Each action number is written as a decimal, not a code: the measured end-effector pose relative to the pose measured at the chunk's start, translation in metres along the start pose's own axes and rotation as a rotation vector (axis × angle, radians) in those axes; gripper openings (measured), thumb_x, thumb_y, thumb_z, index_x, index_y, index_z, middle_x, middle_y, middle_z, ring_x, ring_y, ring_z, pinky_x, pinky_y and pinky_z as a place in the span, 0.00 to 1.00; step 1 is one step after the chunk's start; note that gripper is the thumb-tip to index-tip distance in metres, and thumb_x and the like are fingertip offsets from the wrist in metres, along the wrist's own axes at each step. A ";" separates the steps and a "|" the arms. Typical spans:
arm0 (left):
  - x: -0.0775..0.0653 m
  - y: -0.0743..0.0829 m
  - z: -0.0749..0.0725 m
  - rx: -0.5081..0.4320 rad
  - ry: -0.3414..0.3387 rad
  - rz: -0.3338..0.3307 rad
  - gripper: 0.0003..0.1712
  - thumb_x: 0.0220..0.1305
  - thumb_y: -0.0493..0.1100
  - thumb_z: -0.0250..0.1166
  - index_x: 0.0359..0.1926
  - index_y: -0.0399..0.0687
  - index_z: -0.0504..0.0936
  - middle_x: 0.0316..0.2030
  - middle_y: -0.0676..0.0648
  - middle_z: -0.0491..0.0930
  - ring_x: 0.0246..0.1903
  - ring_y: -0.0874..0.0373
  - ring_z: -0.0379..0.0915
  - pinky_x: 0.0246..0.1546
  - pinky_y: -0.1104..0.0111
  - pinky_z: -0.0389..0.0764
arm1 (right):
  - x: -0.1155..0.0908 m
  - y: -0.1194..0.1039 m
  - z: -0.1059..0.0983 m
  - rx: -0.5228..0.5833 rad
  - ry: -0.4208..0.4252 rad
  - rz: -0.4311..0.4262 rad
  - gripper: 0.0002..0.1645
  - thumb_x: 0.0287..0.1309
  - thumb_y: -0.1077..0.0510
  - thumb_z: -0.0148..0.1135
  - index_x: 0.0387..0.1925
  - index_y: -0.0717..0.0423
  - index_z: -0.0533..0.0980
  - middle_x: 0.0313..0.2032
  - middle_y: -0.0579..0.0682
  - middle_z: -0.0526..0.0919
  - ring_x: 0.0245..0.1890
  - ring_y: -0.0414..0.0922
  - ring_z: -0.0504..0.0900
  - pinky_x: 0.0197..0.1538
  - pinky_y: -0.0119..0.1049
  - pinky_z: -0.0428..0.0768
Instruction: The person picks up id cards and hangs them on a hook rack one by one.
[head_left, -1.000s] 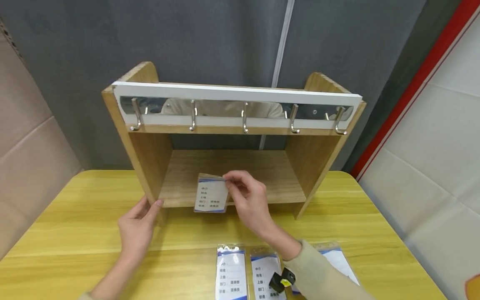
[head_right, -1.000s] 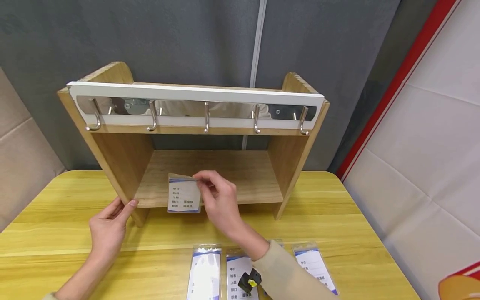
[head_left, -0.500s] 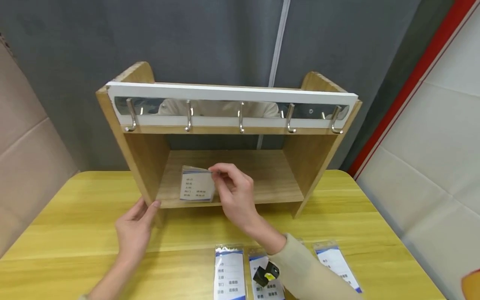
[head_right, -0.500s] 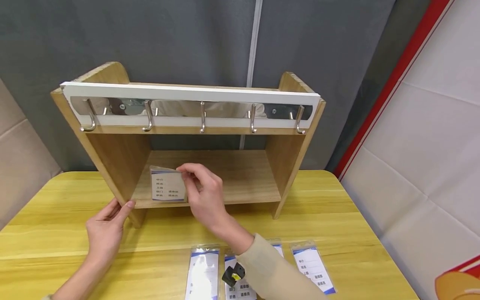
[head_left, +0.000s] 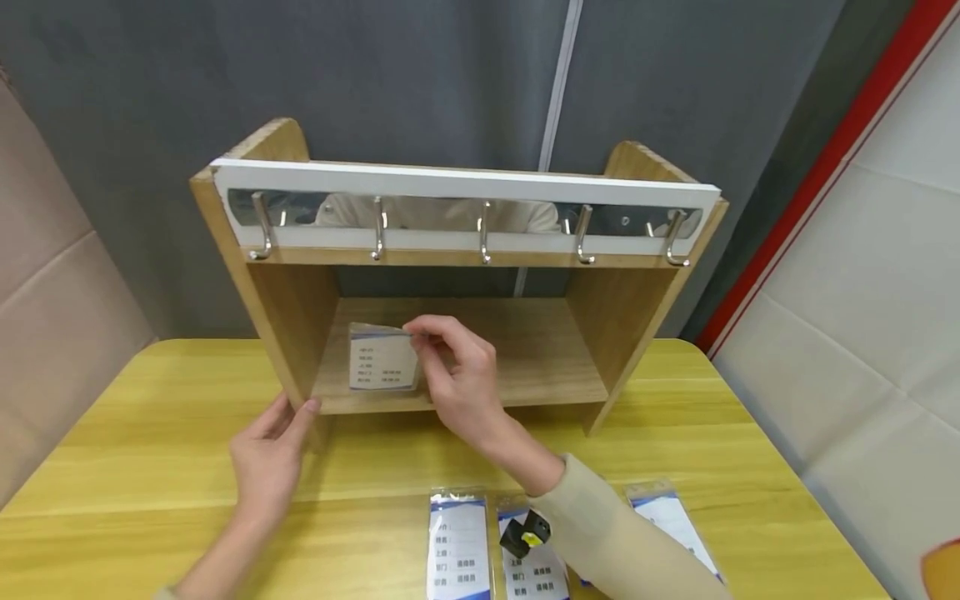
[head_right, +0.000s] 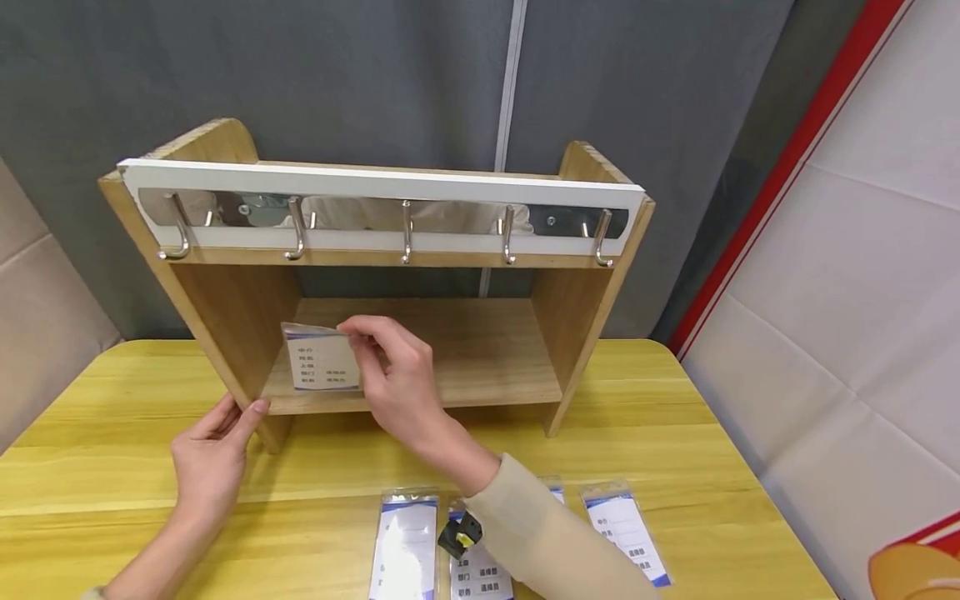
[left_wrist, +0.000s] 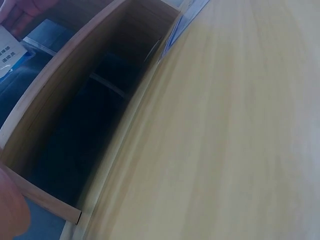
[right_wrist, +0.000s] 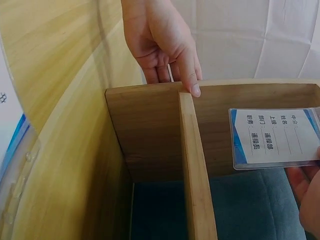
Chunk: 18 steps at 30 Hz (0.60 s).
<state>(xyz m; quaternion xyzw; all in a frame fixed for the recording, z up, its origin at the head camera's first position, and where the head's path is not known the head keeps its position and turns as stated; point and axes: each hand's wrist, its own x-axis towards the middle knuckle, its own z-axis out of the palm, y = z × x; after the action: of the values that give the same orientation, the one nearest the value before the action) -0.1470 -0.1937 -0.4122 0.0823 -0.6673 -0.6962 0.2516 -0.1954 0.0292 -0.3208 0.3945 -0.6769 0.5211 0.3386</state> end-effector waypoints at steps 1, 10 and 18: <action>0.000 0.000 0.000 0.000 0.000 0.004 0.24 0.67 0.33 0.71 0.63 0.37 0.78 0.59 0.35 0.75 0.45 0.75 0.81 0.48 0.76 0.82 | 0.001 0.000 0.001 0.000 0.003 -0.003 0.09 0.66 0.74 0.60 0.45 0.64 0.80 0.40 0.57 0.86 0.35 0.47 0.83 0.40 0.32 0.88; 0.000 -0.004 0.001 -0.004 -0.004 0.041 0.24 0.66 0.32 0.70 0.62 0.36 0.79 0.58 0.35 0.75 0.46 0.74 0.81 0.49 0.76 0.82 | 0.012 -0.002 0.005 -0.015 0.017 -0.062 0.09 0.66 0.74 0.61 0.46 0.63 0.78 0.40 0.58 0.86 0.36 0.48 0.84 0.40 0.30 0.88; 0.000 -0.001 0.000 0.012 -0.003 0.022 0.24 0.67 0.33 0.70 0.63 0.37 0.79 0.60 0.35 0.75 0.47 0.74 0.80 0.49 0.76 0.82 | 0.023 -0.004 0.010 0.002 0.014 -0.115 0.10 0.67 0.74 0.60 0.47 0.63 0.77 0.42 0.59 0.86 0.39 0.47 0.85 0.42 0.30 0.88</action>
<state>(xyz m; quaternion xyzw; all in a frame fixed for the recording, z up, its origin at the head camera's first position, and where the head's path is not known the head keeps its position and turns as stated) -0.1473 -0.1935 -0.4133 0.0754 -0.6727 -0.6895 0.2575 -0.2032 0.0149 -0.3016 0.4293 -0.6502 0.5044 0.3722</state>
